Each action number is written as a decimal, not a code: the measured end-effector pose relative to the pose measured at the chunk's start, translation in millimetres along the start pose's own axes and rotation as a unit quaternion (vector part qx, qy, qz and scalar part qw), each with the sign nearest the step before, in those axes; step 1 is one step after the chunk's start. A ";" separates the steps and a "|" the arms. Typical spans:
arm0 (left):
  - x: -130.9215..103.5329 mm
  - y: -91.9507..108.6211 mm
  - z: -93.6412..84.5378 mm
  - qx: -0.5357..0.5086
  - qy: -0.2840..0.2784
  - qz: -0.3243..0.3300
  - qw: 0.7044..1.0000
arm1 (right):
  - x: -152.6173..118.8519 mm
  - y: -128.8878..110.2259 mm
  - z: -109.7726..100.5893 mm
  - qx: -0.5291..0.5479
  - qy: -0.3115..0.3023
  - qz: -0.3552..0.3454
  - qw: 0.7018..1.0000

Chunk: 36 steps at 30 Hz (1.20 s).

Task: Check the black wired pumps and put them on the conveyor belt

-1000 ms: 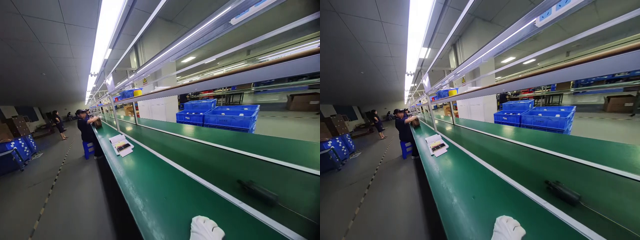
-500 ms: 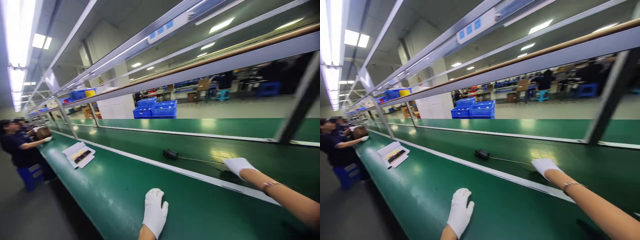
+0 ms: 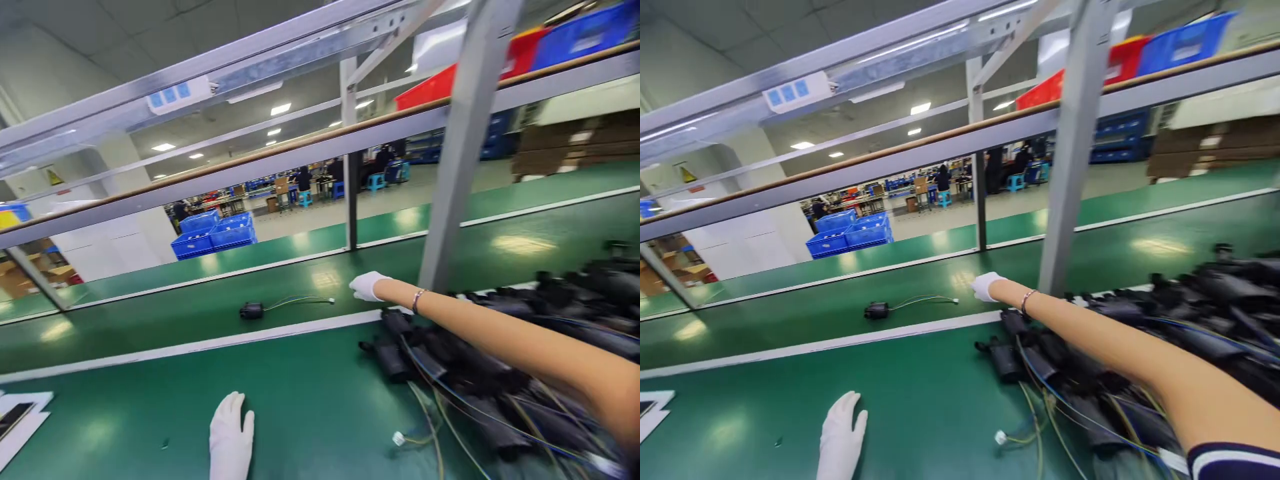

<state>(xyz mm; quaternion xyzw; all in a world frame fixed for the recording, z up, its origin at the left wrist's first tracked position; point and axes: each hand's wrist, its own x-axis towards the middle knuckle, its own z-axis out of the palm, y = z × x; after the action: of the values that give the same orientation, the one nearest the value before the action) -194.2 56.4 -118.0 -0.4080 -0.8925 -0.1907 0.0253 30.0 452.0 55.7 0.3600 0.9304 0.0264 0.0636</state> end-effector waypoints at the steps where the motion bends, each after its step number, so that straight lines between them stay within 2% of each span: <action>1: 1.4 -0.5 0.8 0.004 0.000 0.003 1.000 | -11.3 8.7 -0.2 -0.009 -0.022 0.007 1.000; 3: 2.8 0.3 3.2 0.011 0.002 0.010 1.000 | -34.6 17.0 1.2 -0.020 -0.055 0.005 0.998; 5: 2.1 4.4 6.7 0.014 0.008 0.020 1.000 | -58.0 14.7 4.9 -0.021 -0.068 -0.016 0.997; 8: 0.5 19.4 13.4 0.006 0.021 0.051 0.998 | -88.1 -1.1 14.0 -0.017 -0.065 -0.061 0.996; 10: 3.2 36.6 18.9 -0.012 0.025 0.082 0.996 | -99.5 -14.0 22.6 -0.014 -0.054 -0.090 0.994; 14: 19.0 88.0 34.8 -0.064 0.028 0.141 0.988 | -97.3 -30.7 42.6 -0.010 -0.038 -0.141 0.989; 20: 34.5 177.1 67.0 -0.177 0.018 0.162 0.971 | -79.0 -28.9 61.5 -0.007 -0.024 -0.212 0.977; 22: 35.9 196.6 72.2 -0.231 0.010 0.152 0.961 | -78.3 -24.5 63.4 -0.001 -0.016 -0.235 0.972; 25: 37.1 211.2 70.8 -0.327 -0.009 0.116 0.938 | -82.5 -15.4 60.4 0.029 0.015 -0.269 0.963; 27: 36.3 216.2 65.5 -0.402 -0.034 0.083 0.911 | -87.6 -10.3 53.6 0.061 0.051 -0.281 0.956; 29: 33.5 223.7 58.6 -0.495 -0.084 0.055 0.863 | -94.1 -10.0 43.2 0.097 0.094 -0.278 0.951; 34: 17.2 256.8 34.9 -0.696 -0.250 -0.001 0.673 | -124.1 -31.4 7.1 0.154 0.176 -0.254 0.938; 36: 10.0 265.6 20.2 -0.730 -0.289 -0.012 0.619 | -149.1 -38.2 -11.2 0.164 0.198 -0.238 0.937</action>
<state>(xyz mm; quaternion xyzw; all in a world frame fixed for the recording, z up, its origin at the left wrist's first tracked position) -2.7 228.8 -49.8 -0.3158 -0.4251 -0.6520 -0.5426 112.3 323.3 77.9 0.1211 0.9741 -0.0712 -0.1774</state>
